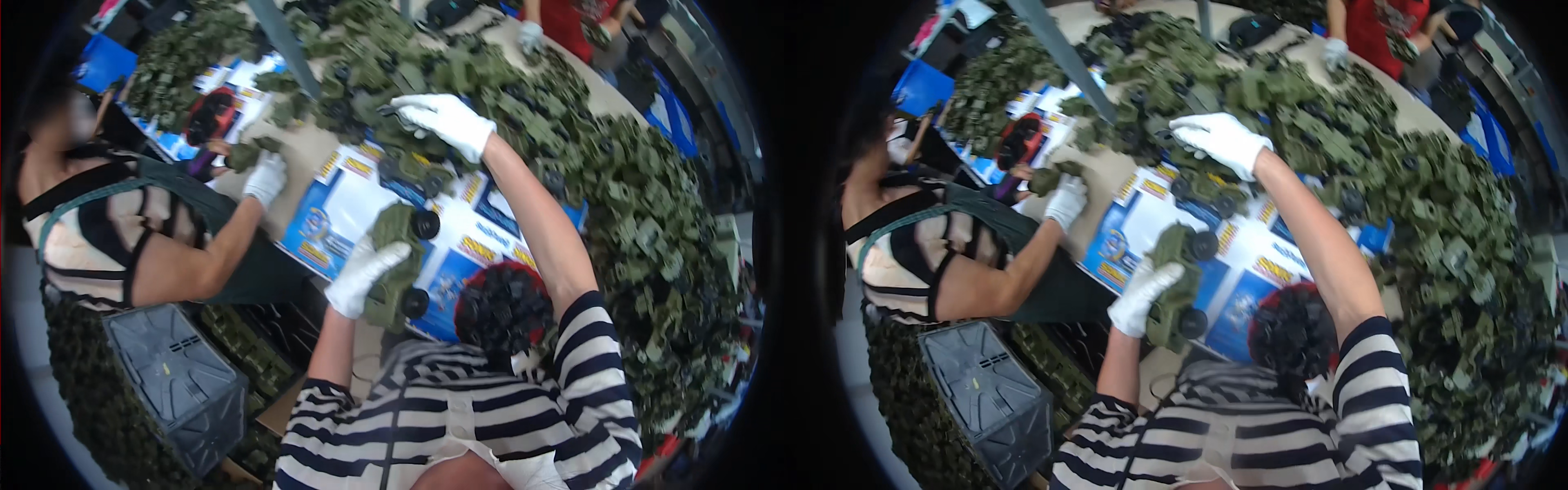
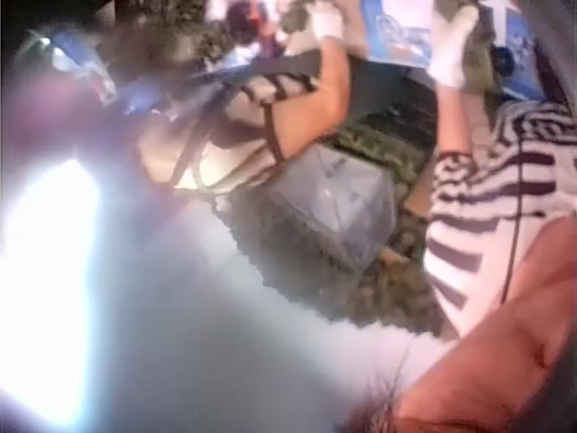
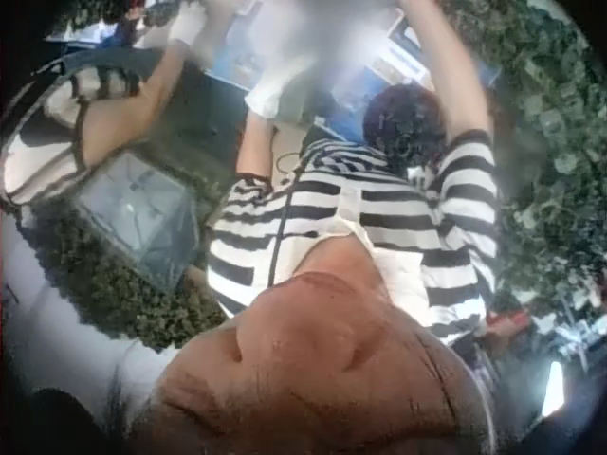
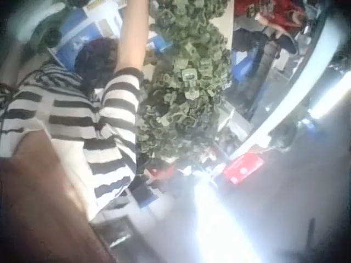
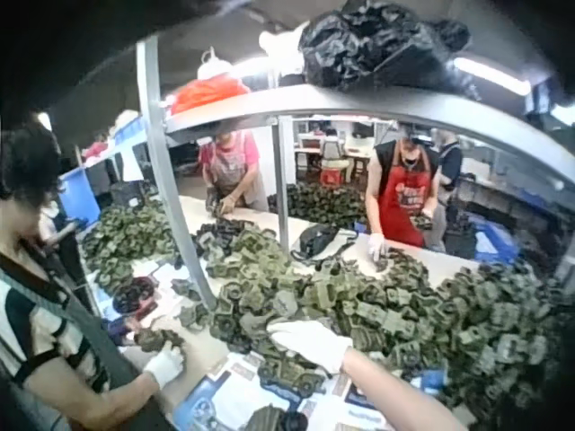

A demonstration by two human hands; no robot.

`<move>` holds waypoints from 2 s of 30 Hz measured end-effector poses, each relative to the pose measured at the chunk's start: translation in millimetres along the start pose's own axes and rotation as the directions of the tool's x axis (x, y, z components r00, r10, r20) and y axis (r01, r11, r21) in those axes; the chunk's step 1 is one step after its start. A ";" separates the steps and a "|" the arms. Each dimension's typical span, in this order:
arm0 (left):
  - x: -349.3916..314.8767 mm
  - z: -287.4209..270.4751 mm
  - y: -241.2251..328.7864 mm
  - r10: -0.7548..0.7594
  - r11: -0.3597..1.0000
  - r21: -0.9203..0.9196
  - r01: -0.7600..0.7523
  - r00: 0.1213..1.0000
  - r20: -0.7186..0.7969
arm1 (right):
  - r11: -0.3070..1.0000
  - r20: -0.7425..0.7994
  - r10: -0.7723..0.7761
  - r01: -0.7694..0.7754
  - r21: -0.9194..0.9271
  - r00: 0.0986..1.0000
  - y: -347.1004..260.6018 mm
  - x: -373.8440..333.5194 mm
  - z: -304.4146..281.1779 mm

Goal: The person assembles green toy tanks by attaching black wheels to the tank bodies. They pick up a tank body, insert wheels from a red bowl, and place the completed unit on the table. The process is repeated continuously.

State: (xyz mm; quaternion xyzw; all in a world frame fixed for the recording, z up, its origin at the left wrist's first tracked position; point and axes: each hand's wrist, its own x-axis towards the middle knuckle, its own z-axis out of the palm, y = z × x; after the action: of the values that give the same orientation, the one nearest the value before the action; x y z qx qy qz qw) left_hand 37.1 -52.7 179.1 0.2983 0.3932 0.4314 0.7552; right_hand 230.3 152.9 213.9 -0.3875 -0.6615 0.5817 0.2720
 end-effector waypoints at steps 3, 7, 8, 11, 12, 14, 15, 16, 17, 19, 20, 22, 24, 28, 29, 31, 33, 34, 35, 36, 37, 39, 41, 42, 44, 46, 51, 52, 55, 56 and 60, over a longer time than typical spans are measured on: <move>-2.1 38.0 1.9 -0.144 0.984 -0.075 0.159 0.974 0.172 | 0.919 -0.153 0.146 -0.077 0.386 0.977 54.0 -105.7 -0.4; 11.5 66.3 -24.6 -0.256 0.965 0.049 0.256 0.899 0.354 | 0.762 -0.300 0.174 0.065 0.645 0.938 94.7 -204.7 23.7; 13.8 73.6 -29.2 -0.282 0.959 0.079 0.273 0.884 0.373 | 0.703 -0.341 0.172 0.127 0.700 0.924 94.6 -225.2 31.1; 17.2 88.2 -39.2 -0.298 0.953 0.162 0.255 0.884 0.360 | 0.665 -0.385 0.240 0.138 0.734 0.891 87.1 -261.4 35.3; 18.0 91.9 -39.7 -0.307 0.951 0.165 0.263 0.876 0.373 | 0.675 -0.394 0.238 0.141 0.725 0.888 90.4 -270.2 36.2; 20.0 93.6 -45.5 -0.348 0.936 0.195 0.294 0.857 0.379 | 0.695 -0.400 0.231 0.137 0.706 0.887 98.0 -283.7 38.8; 20.3 93.2 -47.3 -0.365 0.929 0.211 0.305 0.851 0.379 | 0.691 -0.407 0.237 0.141 0.709 0.882 98.9 -286.1 40.8; 18.1 97.3 -47.2 -0.358 0.931 0.207 0.300 0.860 0.364 | 0.687 -0.412 0.242 0.144 0.712 0.879 99.4 -287.6 42.8; 17.0 97.0 -49.0 -0.372 0.924 0.230 0.305 0.857 0.356 | 0.684 -0.415 0.246 0.147 0.715 0.876 100.1 -288.8 44.8; 17.3 96.2 -51.2 -0.390 0.912 0.273 0.307 0.853 0.346 | 0.660 -0.408 0.235 0.163 0.734 0.882 106.7 -292.6 45.7; 16.8 94.9 -52.8 -0.386 0.912 0.278 0.301 0.857 0.340 | 0.666 -0.407 0.228 0.164 0.728 0.884 107.6 -293.5 46.7; 16.1 92.9 -55.5 -0.380 0.912 0.291 0.290 0.865 0.328 | 0.680 -0.410 0.213 0.167 0.714 0.887 107.3 -293.2 48.3; 14.2 94.3 -53.1 -0.381 0.914 0.268 0.304 0.870 0.314 | 0.699 -0.416 0.195 0.172 0.694 0.888 106.2 -291.1 49.0; 10.1 96.3 -53.1 -0.354 0.923 0.265 0.279 0.886 0.299 | 0.742 -0.374 0.180 0.124 0.659 0.910 112.3 -293.3 47.1; 9.9 95.5 -52.7 -0.356 0.923 0.264 0.280 0.883 0.305 | 0.742 -0.371 0.172 0.128 0.658 0.913 109.9 -292.1 47.3; 10.6 93.9 -52.3 -0.363 0.922 0.262 0.286 0.875 0.321 | 0.730 -0.354 0.173 0.122 0.673 0.919 106.7 -291.6 46.4; 10.2 93.5 -53.6 -0.366 0.923 0.251 0.291 0.867 0.339 | 0.706 -0.323 0.186 0.102 0.700 0.928 105.4 -292.5 43.4; 9.9 93.3 -54.2 -0.367 0.924 0.245 0.294 0.862 0.349 | 0.715 -0.317 0.189 0.091 0.693 0.929 107.9 -293.8 42.3; 9.6 93.3 -54.5 -0.369 0.923 0.247 0.294 0.859 0.355 | 0.724 -0.311 0.191 0.080 0.685 0.931 112.9 -295.7 41.2; 9.2 93.4 -55.2 -0.373 0.922 0.249 0.297 0.855 0.362 | 0.732 -0.305 0.195 0.069 0.678 0.932 116.7 -297.6 40.2; 8.8 93.6 -56.0 -0.377 0.921 0.251 0.299 0.850 0.368 | 0.741 -0.307 0.181 0.075 0.667 0.934 118.5 -298.5 38.5; 8.3 95.3 -58.8 -0.354 0.931 0.216 0.293 0.864 0.357 | 0.765 -0.318 0.161 0.086 0.639 0.934 118.3 -297.9 35.8; 9.1 95.3 -60.0 -0.348 0.934 0.206 0.291 0.872 0.344 | 0.793 -0.345 0.162 0.086 0.603 0.925 109.0 -296.5 38.4; 10.1 95.1 -59.9 -0.352 0.932 0.213 0.294 0.874 0.336 | 0.808 -0.360 0.166 0.082 0.583 0.918 104.9 -295.2 39.5; 10.5 94.9 -59.9 -0.355 0.929 0.231 0.290 0.875 0.328 | 0.834 -0.345 0.127 0.089 0.545 0.930 105.4 -295.3 39.3; 9.5 96.1 -61.7 -0.350 0.928 0.251 0.275 0.877 0.330 | 0.875 -0.341 0.107 0.075 0.479 0.934 105.5 -294.5 36.7; 0.9 117.8 -82.0 -0.182 0.964 0.239 0.118 0.947 0.265 | 0.956 -0.534 0.170 -0.006 0.295 0.828 98.7 -283.7 56.9; -2.7 121.3 -91.3 -0.142 0.974 0.204 0.095 0.962 0.235 | 0.949 -0.568 0.170 0.021 0.314 0.805 94.5 -282.8 65.0; -6.4 104.3 -138.8 0.107 0.975 0.154 -0.162 0.943 0.316 | 0.858 -0.583 0.177 0.166 0.486 0.793 103.6 -291.2 79.1; -2.9 93.2 -140.2 0.112 0.974 0.143 -0.176 0.921 0.372 | 0.816 -0.585 0.196 0.200 0.543 0.787 109.4 -293.3 82.9; 9.2 91.7 -129.3 0.132 0.982 0.078 -0.172 0.922 0.364 | 0.887 -0.621 0.141 0.181 0.425 0.771 104.0 -289.6 89.7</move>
State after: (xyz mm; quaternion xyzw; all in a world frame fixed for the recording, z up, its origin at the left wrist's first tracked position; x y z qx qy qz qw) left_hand 172.0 -112.9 121.0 0.4421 0.2479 0.4051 0.7609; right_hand 337.8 -135.0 122.6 -0.4778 -0.3762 0.5526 0.5699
